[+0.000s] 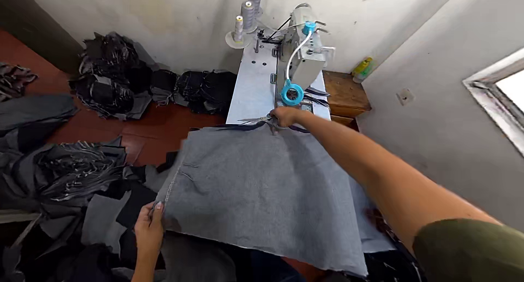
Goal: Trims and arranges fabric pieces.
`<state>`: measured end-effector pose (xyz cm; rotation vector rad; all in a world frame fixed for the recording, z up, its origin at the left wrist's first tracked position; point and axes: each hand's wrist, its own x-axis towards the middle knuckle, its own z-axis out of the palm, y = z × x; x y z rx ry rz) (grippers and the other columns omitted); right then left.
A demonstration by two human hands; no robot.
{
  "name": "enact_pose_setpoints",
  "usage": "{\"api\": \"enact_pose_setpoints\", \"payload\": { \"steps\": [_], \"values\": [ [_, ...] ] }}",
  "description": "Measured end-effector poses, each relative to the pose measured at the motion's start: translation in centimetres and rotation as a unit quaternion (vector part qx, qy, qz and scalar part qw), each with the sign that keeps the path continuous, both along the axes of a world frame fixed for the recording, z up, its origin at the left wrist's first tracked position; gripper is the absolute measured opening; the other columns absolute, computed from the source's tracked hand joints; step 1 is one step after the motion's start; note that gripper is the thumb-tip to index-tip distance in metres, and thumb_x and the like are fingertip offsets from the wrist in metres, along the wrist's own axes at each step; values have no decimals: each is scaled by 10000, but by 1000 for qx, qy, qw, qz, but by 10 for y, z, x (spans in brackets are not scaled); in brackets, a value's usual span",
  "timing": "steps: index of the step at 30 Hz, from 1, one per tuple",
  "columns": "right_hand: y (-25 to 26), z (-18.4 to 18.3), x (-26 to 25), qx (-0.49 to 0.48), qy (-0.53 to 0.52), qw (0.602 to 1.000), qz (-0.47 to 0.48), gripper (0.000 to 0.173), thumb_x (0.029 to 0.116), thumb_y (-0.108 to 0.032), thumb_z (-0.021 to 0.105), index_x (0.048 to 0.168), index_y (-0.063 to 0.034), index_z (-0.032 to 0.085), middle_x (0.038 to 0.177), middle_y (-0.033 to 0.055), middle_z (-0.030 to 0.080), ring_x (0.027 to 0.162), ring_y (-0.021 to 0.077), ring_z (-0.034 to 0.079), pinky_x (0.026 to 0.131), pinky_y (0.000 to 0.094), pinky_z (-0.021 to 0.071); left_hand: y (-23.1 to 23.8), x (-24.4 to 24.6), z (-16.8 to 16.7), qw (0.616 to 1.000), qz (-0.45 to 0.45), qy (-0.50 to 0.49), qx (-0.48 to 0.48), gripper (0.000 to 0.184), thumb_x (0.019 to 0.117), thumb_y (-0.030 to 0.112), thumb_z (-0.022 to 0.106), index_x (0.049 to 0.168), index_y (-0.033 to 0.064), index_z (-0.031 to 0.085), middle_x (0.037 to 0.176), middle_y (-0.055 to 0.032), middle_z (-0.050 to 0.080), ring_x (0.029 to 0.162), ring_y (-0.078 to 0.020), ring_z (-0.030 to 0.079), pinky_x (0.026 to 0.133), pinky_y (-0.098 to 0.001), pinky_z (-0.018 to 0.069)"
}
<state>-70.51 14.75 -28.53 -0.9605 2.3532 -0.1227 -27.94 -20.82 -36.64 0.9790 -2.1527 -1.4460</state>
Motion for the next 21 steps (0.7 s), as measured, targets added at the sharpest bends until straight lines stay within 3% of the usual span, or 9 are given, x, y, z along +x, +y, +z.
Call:
{"api": "enact_pose_setpoints", "payload": {
  "steps": [3,7,8,10,12,15,18,19,21],
  "values": [
    [17,-49,5,-118,12,985,-128,667,729,-242,908,1252,29,596,1086,244,676,1023,412,663,894,632,518,-4,-12,-31,1000,10,-3,2,223,1010,125,573,1086,-80,617,852,-44,639,748,-1,597,720,-180,521],
    [47,-32,12,-262,68,922,-276,828,690,-329,939,1326,26,544,1200,216,685,1125,377,660,977,603,517,-9,-5,-46,1000,14,-17,16,288,1029,223,546,1094,-49,614,869,-19,641,771,31,606,727,-147,523],
    [49,-23,24,-271,90,914,-288,807,711,-310,925,1325,33,529,1187,212,694,1116,376,670,966,605,524,-12,1,-52,999,-10,-43,3,411,1033,319,504,1145,-63,608,925,-61,648,825,-10,615,774,-194,529],
    [48,-16,61,-246,131,919,-277,710,775,-270,898,1291,58,538,1097,242,693,1023,417,681,886,640,538,-21,16,-66,986,-97,-123,-63,728,959,544,485,1249,-110,615,1096,-227,699,1047,-238,677,980,-428,524],
    [51,-37,95,-169,174,940,-241,570,818,-243,836,1220,64,573,1054,281,661,971,480,663,825,674,527,-35,24,-68,938,-220,-241,-117,902,873,695,541,1268,-111,629,1255,-288,664,1284,-424,584,1193,-579,317],
    [53,-75,104,-127,207,941,-234,457,889,-206,739,1208,88,596,1116,351,637,1032,550,637,850,713,493,-55,29,-62,856,-314,-404,-70,888,820,663,730,1397,6,578,1424,-194,591,1408,-332,485,1262,-535,176],
    [46,-87,87,-155,225,914,-301,468,918,-241,724,1227,82,587,1141,358,633,1068,544,628,907,706,470,-64,52,-65,904,-248,-349,2,714,809,456,844,1320,-1,646,1326,-192,656,1316,-311,573,1222,-504,308],
    [42,-87,83,-168,235,905,-312,462,908,-228,739,1219,81,593,1155,359,628,1095,541,617,943,699,454,-60,60,-57,921,-207,-329,27,711,778,445,876,1274,-16,661,1238,-213,683,1221,-328,628,1139,-520,416],
    [25,-66,88,-227,244,893,-303,424,839,-132,783,1153,105,625,1124,359,642,1077,532,630,942,686,460,-44,75,-37,939,-129,-316,48,817,709,500,905,1285,-17,643,1179,-221,698,1145,-342,666,1052,-545,495]
  ]
}}
